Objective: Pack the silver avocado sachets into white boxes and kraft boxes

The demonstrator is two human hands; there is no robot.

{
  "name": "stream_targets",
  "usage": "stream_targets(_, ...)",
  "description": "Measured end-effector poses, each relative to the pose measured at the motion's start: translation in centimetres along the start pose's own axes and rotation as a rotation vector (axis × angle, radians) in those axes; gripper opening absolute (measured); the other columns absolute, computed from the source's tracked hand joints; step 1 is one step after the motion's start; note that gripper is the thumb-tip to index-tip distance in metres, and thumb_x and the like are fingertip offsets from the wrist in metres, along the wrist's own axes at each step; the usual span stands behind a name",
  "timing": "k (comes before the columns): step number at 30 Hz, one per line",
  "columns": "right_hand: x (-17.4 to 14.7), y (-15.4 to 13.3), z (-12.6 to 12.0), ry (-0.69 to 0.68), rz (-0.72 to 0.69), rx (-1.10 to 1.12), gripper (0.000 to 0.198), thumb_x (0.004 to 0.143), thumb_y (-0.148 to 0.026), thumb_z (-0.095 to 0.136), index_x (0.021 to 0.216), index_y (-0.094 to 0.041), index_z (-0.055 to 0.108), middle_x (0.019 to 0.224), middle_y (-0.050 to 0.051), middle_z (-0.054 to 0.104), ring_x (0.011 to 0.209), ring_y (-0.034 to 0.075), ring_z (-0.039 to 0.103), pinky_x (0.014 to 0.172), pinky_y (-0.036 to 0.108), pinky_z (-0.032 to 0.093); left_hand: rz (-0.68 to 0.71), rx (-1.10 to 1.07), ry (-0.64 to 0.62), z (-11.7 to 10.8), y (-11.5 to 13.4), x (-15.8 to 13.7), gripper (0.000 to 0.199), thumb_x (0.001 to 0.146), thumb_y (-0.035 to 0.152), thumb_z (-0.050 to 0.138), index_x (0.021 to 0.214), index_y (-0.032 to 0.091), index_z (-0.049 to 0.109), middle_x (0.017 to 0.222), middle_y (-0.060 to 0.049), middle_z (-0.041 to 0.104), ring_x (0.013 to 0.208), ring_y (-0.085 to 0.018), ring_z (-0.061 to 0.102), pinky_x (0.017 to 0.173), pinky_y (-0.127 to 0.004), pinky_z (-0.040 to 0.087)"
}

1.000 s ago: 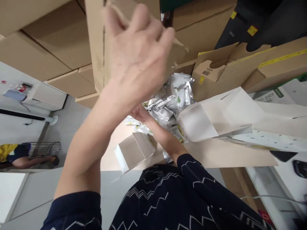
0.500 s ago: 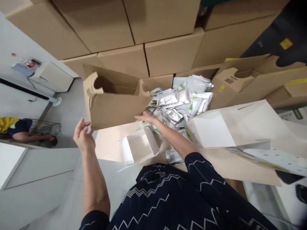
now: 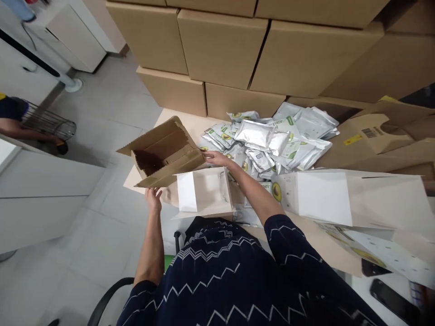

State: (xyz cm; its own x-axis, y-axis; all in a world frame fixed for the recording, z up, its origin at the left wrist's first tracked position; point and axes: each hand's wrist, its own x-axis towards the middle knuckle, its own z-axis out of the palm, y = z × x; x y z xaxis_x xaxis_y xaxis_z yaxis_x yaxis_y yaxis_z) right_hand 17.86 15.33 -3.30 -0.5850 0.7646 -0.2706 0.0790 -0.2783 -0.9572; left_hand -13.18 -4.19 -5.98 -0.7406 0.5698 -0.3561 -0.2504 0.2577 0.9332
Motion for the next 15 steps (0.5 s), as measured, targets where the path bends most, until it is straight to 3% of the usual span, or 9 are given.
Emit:
stream_targets(4, -4.2, 0.8, -1.5, 0.341, 0.141, 0.067, 0.037, 0.081, -0.030, 0.070, 0.115, -0.016, 0.068, 0.116, 0.010, 0.072, 0.094, 0.019, 0.070, 0.094, 0.040, 0.054, -0.032, -0.007, 0.076, -0.9, -0.6, -1.4, 0.033, 0.073, 0.044, 0.056, 0.098, 0.023, 0.052, 0.097, -0.003, 0.061, 0.086, -0.016, 0.066, 0.072, -0.028, 0.049)
stream_targets(7, -9.3, 0.4, -2.1, 0.470, 0.148, 0.166, 0.041, 0.088, -0.047, 0.065, 0.117, -0.019, 0.067, 0.119, 0.010, 0.070, 0.088, 0.016, 0.071, 0.085, 0.033, 0.058, -0.010, -0.008, 0.125, -1.6, -0.4, -2.4, 0.035, 0.076, 0.047, 0.054, 0.101, 0.024, 0.051, 0.095, -0.002, 0.059, 0.078, -0.013, 0.063, 0.069, -0.026, 0.049)
stream_targets(11, -16.6, -1.0, -1.6, 0.443, 0.014, 0.161, 0.051, 0.095, -0.059, 0.050, 0.131, -0.025, 0.061, 0.133, 0.010, 0.065, 0.100, 0.018, 0.071, 0.088, 0.034, 0.058, 0.074, 0.029, 0.103, -2.1, -0.2, -4.3, 0.030, 0.076, 0.044, 0.049, 0.098, 0.023, 0.051, 0.087, 0.002, 0.056, 0.071, -0.009, 0.059, 0.067, -0.023, 0.047)
stream_targets(15, -20.9, -0.1, -0.3, 0.303, 0.014, -0.183, 0.060, 0.089, -0.043, 0.060, 0.146, -0.023, 0.052, 0.140, 0.013, 0.060, 0.114, 0.026, 0.067, 0.102, 0.046, 0.052, 0.097, 0.159, -0.108, -1.1, -1.4, -7.1, 0.028, 0.066, 0.039, 0.062, 0.088, 0.022, 0.059, 0.081, 0.000, 0.063, 0.070, -0.013, 0.061, 0.071, -0.029, 0.051)
